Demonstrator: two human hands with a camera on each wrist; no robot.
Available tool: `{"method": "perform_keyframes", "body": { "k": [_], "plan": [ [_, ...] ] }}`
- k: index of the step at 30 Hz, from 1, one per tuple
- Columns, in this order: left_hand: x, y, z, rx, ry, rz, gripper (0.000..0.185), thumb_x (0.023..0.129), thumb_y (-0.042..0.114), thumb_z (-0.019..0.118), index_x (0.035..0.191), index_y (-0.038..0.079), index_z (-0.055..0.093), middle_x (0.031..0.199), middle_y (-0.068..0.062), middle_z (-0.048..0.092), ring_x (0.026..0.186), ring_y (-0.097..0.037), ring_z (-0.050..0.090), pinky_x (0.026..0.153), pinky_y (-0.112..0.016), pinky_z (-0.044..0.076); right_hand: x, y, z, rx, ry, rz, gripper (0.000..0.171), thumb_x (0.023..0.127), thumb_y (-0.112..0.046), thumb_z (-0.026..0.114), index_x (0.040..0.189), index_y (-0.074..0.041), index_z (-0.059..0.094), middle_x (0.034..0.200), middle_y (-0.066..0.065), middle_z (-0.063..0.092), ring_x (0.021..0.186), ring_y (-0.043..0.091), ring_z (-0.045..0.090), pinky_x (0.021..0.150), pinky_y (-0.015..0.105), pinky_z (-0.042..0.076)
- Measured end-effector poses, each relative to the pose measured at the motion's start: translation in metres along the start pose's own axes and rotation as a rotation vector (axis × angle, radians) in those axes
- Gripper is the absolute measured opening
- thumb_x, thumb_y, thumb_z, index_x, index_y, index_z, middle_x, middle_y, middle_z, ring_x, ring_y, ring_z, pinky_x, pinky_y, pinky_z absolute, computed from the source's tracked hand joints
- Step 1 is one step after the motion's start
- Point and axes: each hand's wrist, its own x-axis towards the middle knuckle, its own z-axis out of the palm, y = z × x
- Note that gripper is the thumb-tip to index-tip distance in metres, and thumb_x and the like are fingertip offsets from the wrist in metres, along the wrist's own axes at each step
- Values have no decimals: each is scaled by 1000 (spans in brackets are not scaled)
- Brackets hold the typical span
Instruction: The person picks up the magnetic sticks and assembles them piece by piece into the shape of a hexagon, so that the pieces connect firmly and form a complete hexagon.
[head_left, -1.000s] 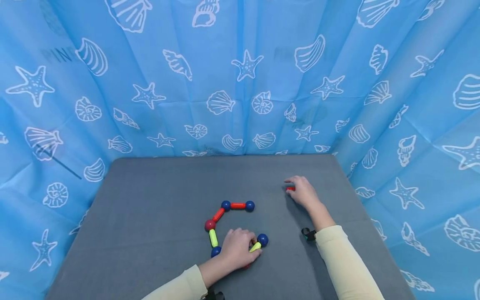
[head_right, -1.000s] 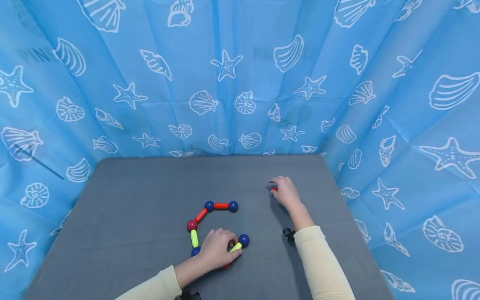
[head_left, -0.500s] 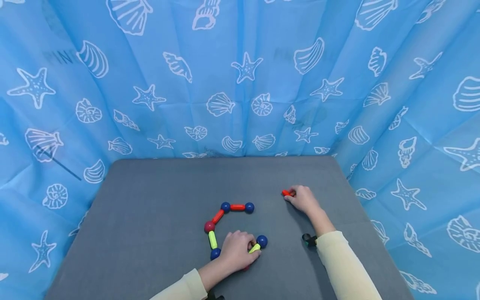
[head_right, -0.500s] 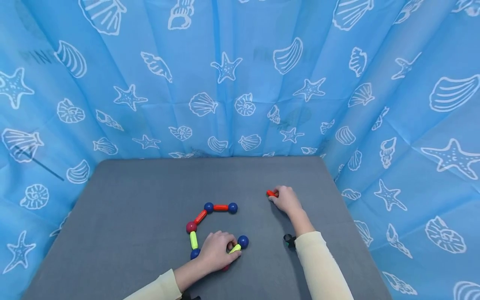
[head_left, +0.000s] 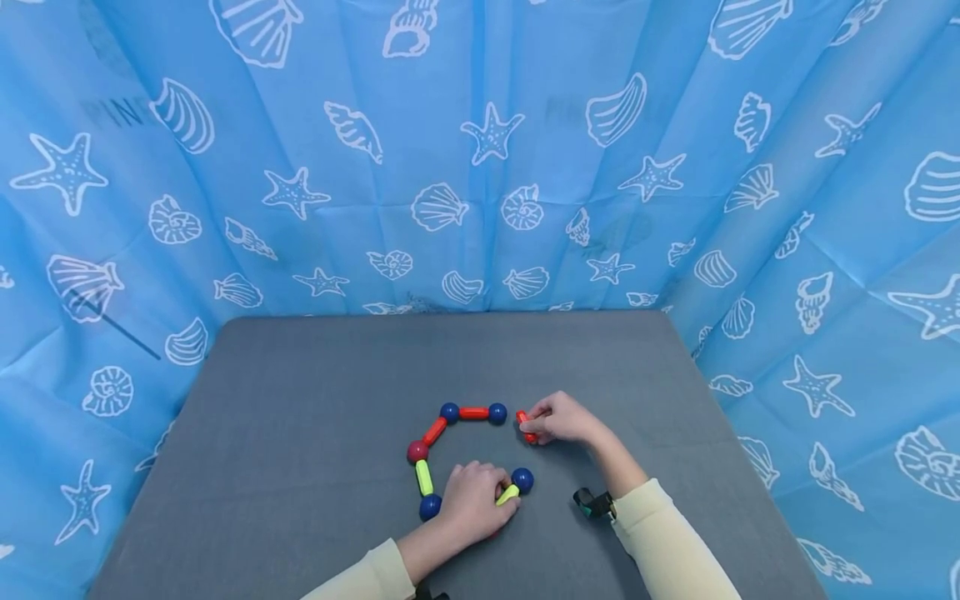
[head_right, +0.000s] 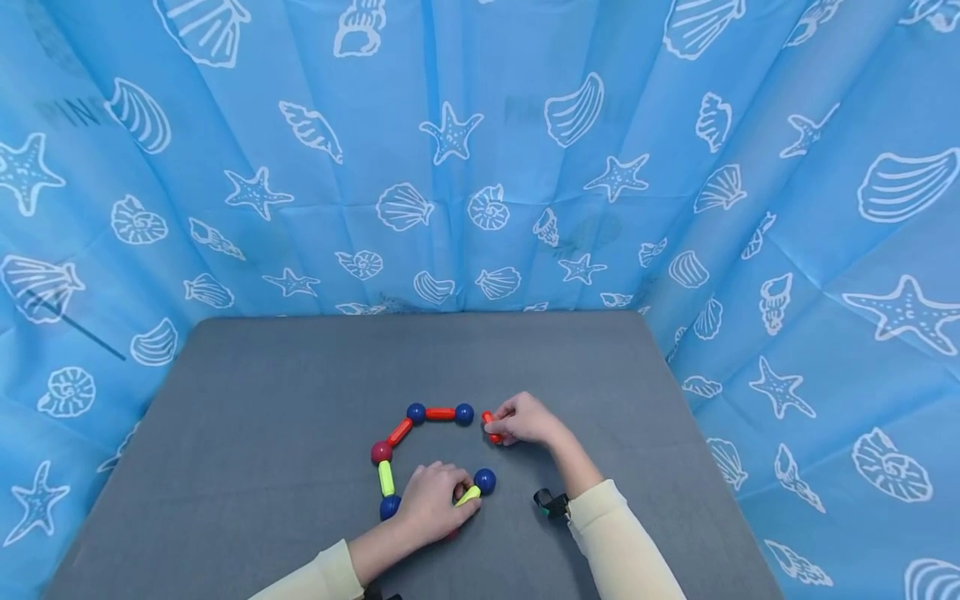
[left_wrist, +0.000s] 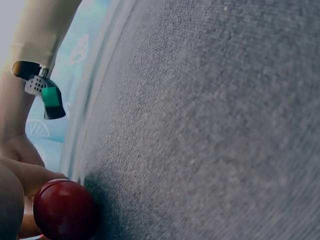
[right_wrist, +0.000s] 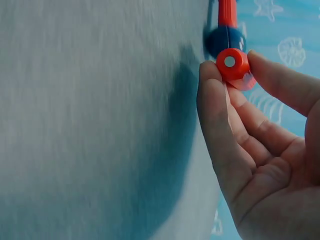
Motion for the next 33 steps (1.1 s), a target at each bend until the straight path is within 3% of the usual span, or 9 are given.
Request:
{"method": "perform_keyframes", "body": {
  "k": [10,21,33],
  "plan": [
    [-5,3,3,5,10,-30,31,87,44,77,103,18,76,62,11,49,58,-8,44,68,-32,35,10,-10,16,24,-114,23,16,92,-15,74,95,1,74,81,6,71,72,17,69,71,37,60],
    [-3,1,3,4,33,-25,29,87,44,76,103,19,77,62,12,50,58,-8,44,68,-32,36,18,-12,17,11,-137,67,15,91,-15,76,92,-1,74,80,4,69,71,15,70,70,35,60],
    [1,7,3,15,106,-83,31,86,42,79,105,18,78,77,10,67,63,-7,48,76,-39,47,8,-9,21,11,-132,97,15,88,-20,79,89,-5,76,78,5,72,67,16,70,67,35,60]
  ]
}}
